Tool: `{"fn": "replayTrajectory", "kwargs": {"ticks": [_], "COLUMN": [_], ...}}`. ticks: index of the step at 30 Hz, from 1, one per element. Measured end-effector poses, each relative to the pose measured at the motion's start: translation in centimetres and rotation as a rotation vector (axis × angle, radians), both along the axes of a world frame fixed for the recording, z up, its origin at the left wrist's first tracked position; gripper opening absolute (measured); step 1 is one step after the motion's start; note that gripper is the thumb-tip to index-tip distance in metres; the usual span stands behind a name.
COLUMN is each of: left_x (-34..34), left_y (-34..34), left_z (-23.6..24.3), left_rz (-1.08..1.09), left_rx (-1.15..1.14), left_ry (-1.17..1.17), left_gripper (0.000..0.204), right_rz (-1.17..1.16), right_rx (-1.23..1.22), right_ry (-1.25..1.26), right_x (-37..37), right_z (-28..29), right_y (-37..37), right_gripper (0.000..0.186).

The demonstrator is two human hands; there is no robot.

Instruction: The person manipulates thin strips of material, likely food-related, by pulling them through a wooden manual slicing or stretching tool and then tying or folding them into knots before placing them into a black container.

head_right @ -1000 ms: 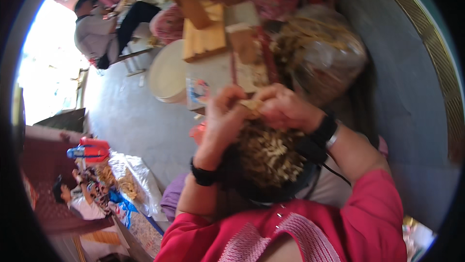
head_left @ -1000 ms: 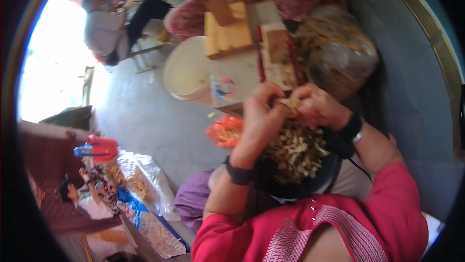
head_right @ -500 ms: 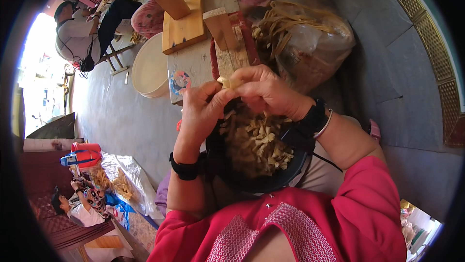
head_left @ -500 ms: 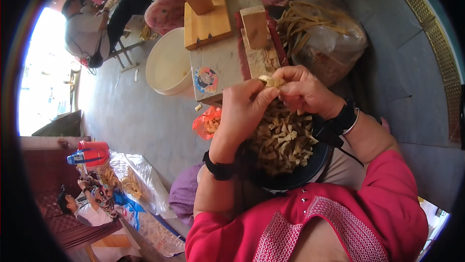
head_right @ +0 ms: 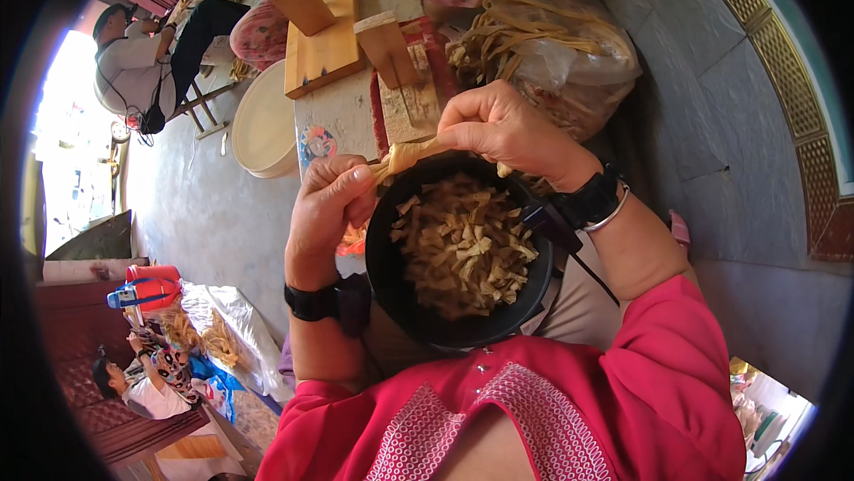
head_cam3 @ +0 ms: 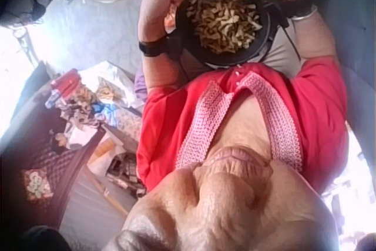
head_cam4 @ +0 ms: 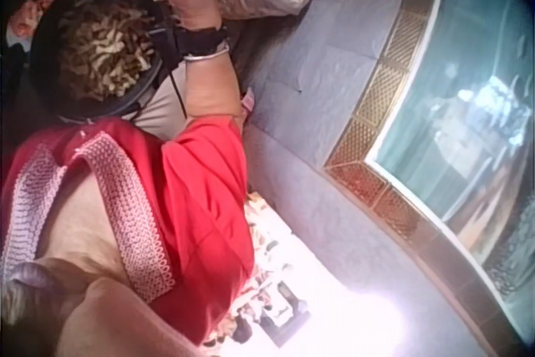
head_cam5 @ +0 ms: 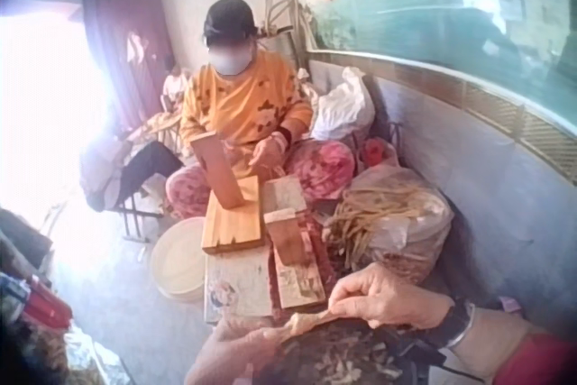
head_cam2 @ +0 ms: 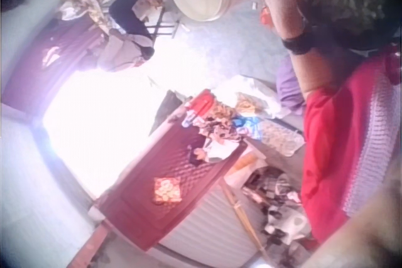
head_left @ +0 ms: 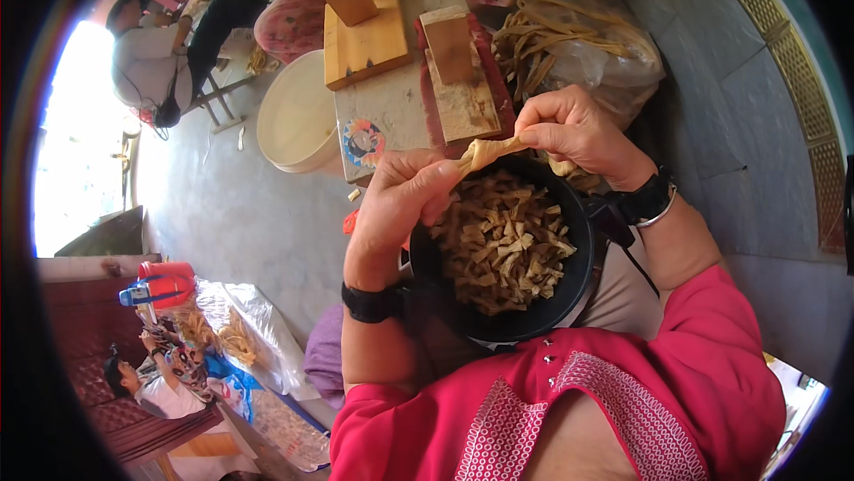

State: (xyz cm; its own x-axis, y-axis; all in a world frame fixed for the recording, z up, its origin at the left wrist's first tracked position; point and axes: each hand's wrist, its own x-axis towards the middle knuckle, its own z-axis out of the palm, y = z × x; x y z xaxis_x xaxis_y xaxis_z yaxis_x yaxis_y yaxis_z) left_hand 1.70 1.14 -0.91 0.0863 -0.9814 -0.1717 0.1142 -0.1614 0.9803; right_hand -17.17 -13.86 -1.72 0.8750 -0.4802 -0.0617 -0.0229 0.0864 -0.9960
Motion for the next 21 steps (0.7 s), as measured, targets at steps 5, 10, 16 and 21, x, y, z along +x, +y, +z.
{"fn": "replayTrajectory", "kwargs": {"ticks": [5, 10, 16, 21], "left_x": [1.2, -1.8, -0.7, 0.1], "left_y": [0.2, -0.5, -1.2, -3.8], "left_z": [-1.4, -0.3, -0.8, -2.5], "left_rz": [0.087, -0.012, -0.179, 0.208], "left_rx": [-0.117, -0.222, 0.068, -0.164], "left_ry": [-0.575, -0.822, -0.870, -1.170], "left_gripper": [0.044, 0.027, 0.018, 0.013], "right_rz": [0.035, 0.012, 0.044, -0.174], "right_rx": [-0.077, -0.241, -0.534, -0.709], "right_ry": [0.007, -0.034, 0.155, 0.044], "right_x": [0.6, 1.2, 1.4, 4.0], "right_z": [-0.4, -1.7, -1.6, -2.0], "right_y": [0.5, 1.3, 0.1, -1.9], "right_gripper": [0.013, 0.012, 0.016, 0.015]}}
